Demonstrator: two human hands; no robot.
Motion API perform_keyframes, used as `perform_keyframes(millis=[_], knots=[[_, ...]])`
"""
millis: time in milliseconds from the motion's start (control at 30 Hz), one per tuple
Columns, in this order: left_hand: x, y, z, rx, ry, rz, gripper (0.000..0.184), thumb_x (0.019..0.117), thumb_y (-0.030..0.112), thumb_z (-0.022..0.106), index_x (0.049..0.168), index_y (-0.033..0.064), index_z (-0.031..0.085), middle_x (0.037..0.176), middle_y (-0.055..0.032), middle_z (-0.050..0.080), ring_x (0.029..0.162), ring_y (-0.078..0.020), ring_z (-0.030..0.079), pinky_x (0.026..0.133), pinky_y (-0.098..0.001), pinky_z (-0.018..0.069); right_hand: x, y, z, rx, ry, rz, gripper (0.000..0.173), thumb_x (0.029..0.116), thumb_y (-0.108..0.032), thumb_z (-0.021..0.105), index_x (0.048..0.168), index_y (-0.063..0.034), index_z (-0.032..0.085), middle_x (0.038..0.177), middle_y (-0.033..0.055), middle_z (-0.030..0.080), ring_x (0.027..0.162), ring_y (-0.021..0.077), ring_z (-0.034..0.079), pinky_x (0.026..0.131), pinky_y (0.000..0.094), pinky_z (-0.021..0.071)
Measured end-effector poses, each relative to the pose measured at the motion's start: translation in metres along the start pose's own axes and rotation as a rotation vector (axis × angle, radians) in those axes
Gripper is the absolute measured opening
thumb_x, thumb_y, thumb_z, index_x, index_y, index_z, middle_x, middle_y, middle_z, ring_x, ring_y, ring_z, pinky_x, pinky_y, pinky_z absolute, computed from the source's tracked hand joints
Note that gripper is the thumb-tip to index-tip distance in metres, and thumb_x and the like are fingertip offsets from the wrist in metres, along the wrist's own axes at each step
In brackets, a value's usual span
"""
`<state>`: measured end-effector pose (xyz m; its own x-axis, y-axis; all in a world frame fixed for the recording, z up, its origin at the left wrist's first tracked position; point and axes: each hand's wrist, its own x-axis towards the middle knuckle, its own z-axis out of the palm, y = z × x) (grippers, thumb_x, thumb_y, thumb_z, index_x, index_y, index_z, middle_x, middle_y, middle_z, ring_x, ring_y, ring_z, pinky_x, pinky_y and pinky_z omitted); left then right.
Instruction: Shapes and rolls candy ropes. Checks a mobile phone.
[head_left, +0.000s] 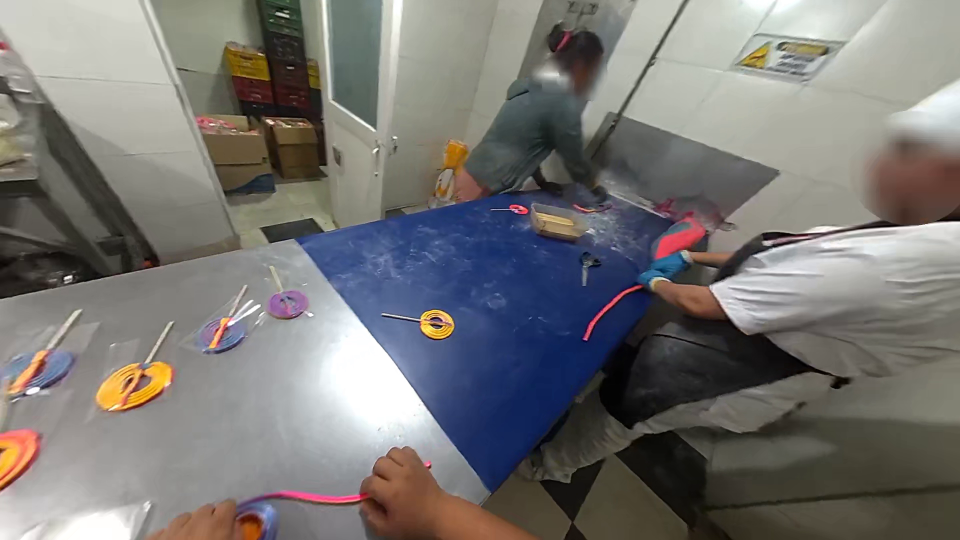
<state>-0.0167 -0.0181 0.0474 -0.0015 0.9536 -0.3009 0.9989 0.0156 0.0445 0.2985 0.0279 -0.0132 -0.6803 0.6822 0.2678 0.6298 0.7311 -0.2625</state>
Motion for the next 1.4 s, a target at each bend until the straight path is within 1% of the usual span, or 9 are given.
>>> perform_keyframes(millis=[100, 200, 400, 600, 733, 867, 967, 1100, 1400], knots=[[0.002, 0.007, -0.012, 0.000, -0.116, -0.189, 0.048, 0.0964, 0.046, 0.055, 0.108, 0.0024, 0.072, 0.109, -0.0234, 0.074, 0.105, -0.0450, 0.070, 0.085, -0.0678, 0.0536, -0.001, 0.000, 0.004, -0.019, 0.045, 0.010, 0.022, 0.0985, -0.038, 0.058, 0.100, -0.0223, 0.073, 0.091, 0.0010, 0.068, 0.092, 0.0219, 0.066, 0.077, 0.0424, 0.0541], [-0.004, 0.016, -0.012, -0.039, 0.154, -0.026, 0.026, 0.0916, 0.020, 0.073, 0.114, 0.0064, 0.074, 0.112, -0.0225, 0.071, 0.104, -0.0433, 0.069, 0.084, -0.0623, 0.0560, -0.002, 0.002, 0.008, -0.039, 0.106, -0.004, 0.020, 0.0974, -0.037, 0.059, 0.098, -0.0233, 0.074, 0.089, -0.0007, 0.068, 0.089, 0.0198, 0.066, 0.075, 0.0403, 0.0544], [0.007, 0.042, -0.024, -0.012, -0.208, -0.081, 0.042, 0.1068, 0.036, 0.041, 0.122, 0.0069, 0.067, 0.124, -0.0159, 0.069, 0.123, -0.0362, 0.062, 0.101, -0.0570, 0.0494, 0.003, 0.004, 0.012, -0.075, 0.121, -0.005, 0.022, 0.0979, -0.038, 0.057, 0.096, -0.0240, 0.073, 0.087, -0.0028, 0.068, 0.086, 0.0173, 0.065, 0.074, 0.0371, 0.0538], [0.012, 0.058, -0.023, -0.061, -0.064, 0.080, 0.030, 0.0993, 0.023, 0.061, 0.125, 0.0084, 0.067, 0.123, -0.0190, 0.066, 0.114, -0.0392, 0.065, 0.090, -0.0566, 0.0553, 0.008, 0.008, 0.009, -0.041, 0.103, 0.026, 0.022, 0.0974, -0.037, 0.058, 0.097, -0.0216, 0.074, 0.089, -0.0003, 0.070, 0.088, 0.0205, 0.067, 0.076, 0.0404, 0.0553], [0.017, 0.076, -0.020, -0.012, -0.157, 0.114, 0.034, 0.1073, 0.031, 0.047, 0.122, 0.0062, 0.066, 0.123, -0.0173, 0.067, 0.120, -0.0369, 0.063, 0.098, -0.0562, 0.0505, 0.011, 0.008, 0.011, -0.030, 0.088, 0.047, 0.024, 0.0977, -0.040, 0.058, 0.094, -0.0215, 0.073, 0.089, -0.0011, 0.070, 0.089, 0.0194, 0.066, 0.077, 0.0387, 0.0546], [0.022, 0.094, -0.022, -0.030, -0.261, 0.026, 0.045, 0.1072, 0.038, 0.037, 0.122, 0.0066, 0.067, 0.125, -0.0156, 0.069, 0.122, -0.0354, 0.064, 0.098, -0.0575, 0.0507, 0.022, -0.002, 0.003, 0.067, -0.063, 0.157, 0.036, 0.1018, -0.048, 0.050, 0.112, -0.0246, 0.076, 0.104, 0.0006, 0.072, 0.101, 0.0225, 0.066, 0.085, 0.0433, 0.0530], [0.021, 0.097, -0.023, -0.067, -0.224, 0.007, 0.048, 0.1053, 0.046, 0.044, 0.124, 0.0065, 0.065, 0.126, -0.0165, 0.068, 0.119, -0.0358, 0.065, 0.097, -0.0570, 0.0521, 0.025, -0.007, 0.000, 0.115, -0.120, 0.264, 0.038, 0.0987, -0.053, 0.055, 0.117, -0.0269, 0.076, 0.108, 0.0014, 0.072, 0.104, 0.0239, 0.065, 0.088, 0.0457, 0.0505], [0.028, 0.092, -0.008, -0.199, -0.113, 0.158, 0.033, 0.1043, 0.033, 0.055, 0.119, 0.0059, 0.067, 0.121, -0.0175, 0.067, 0.115, -0.0358, 0.065, 0.096, -0.0548, 0.0525, 0.025, -0.008, 0.002, 0.149, -0.091, 0.309, 0.035, 0.0971, -0.051, 0.060, 0.109, -0.0246, 0.079, 0.104, 0.0015, 0.073, 0.103, 0.0239, 0.066, 0.090, 0.0464, 0.0502], [0.043, 0.086, 0.000, -0.253, -0.103, 0.236, 0.031, 0.1024, 0.031, 0.058, 0.110, 0.0038, 0.070, 0.115, -0.0148, 0.069, 0.113, -0.0321, 0.066, 0.098, -0.0511, 0.0518, 0.034, -0.012, -0.012, 0.203, -0.382, 0.191, 0.035, 0.1033, -0.039, 0.050, 0.121, -0.0192, 0.072, 0.120, 0.0065, 0.067, 0.123, 0.0282, 0.056, 0.101, 0.0540, 0.0419]])
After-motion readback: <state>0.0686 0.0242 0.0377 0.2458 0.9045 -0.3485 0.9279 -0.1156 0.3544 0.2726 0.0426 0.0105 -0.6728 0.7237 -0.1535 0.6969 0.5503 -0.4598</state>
